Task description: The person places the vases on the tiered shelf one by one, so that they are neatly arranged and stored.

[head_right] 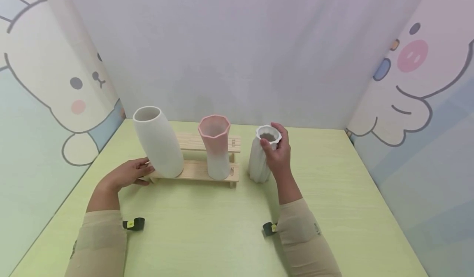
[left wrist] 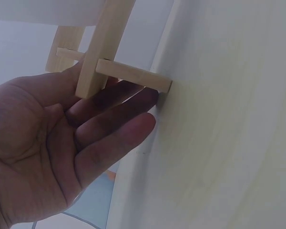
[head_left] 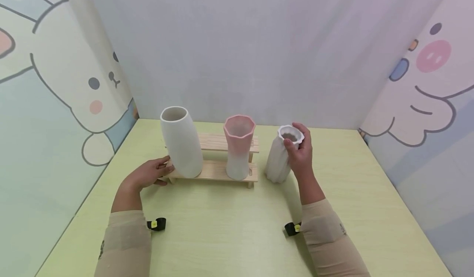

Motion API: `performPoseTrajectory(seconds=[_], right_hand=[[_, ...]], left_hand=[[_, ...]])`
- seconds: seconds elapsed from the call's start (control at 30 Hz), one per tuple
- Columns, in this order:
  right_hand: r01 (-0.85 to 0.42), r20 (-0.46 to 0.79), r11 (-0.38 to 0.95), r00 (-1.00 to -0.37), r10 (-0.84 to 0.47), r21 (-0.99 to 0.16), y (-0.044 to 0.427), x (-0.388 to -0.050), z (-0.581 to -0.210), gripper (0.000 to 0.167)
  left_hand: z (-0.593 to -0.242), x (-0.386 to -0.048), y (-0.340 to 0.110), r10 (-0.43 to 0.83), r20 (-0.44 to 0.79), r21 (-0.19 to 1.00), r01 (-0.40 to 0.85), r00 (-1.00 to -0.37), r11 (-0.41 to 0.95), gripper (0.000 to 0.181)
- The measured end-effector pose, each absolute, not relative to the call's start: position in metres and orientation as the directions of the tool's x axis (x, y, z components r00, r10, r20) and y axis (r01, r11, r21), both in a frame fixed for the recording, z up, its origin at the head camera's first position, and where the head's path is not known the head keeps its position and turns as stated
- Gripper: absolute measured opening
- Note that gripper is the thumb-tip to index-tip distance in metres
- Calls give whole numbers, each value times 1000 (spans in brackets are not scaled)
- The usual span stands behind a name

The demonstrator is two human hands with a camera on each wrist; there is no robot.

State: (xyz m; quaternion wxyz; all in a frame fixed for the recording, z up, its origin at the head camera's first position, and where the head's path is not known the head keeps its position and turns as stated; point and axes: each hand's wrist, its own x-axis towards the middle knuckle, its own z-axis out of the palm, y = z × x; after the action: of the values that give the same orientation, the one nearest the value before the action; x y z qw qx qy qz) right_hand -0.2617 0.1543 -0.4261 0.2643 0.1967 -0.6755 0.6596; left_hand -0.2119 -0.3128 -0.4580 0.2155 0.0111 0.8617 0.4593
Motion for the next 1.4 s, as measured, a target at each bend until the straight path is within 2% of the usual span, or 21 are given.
performPoseTrajectory(seconds=[0.23,0.43,0.67,0.93,1.23,1.4], right_hand=[[-611,612,41,-785,93,-791,160,-272,-440,64],[-608,610,49,-788,79,-792,159,-267,-431,63],[-647,647,36,-757,90,-762,155,-255,-409,69],[-674,674,50,-729,122,-737,164,-274,-416,71],[-676,675,42,-727,126,-736,157,-261,-385,63],[-687,689,65,-714,124,-724,153,-253,-369,67]], left_hand=[[-458,-210,-312,231,-357,805,-173,-905,568,80],[-459,-209,-312,238,-351,811,-167,-905,560,80],[-458,-211,-313,234,-351,805,-165,-907,571,82],[-458,-210,-312,235,-348,808,-164,-908,566,80],[-460,-211,-314,233,-351,806,-166,-907,568,81],[-460,-211,-315,229,-351,808,-171,-908,564,82]])
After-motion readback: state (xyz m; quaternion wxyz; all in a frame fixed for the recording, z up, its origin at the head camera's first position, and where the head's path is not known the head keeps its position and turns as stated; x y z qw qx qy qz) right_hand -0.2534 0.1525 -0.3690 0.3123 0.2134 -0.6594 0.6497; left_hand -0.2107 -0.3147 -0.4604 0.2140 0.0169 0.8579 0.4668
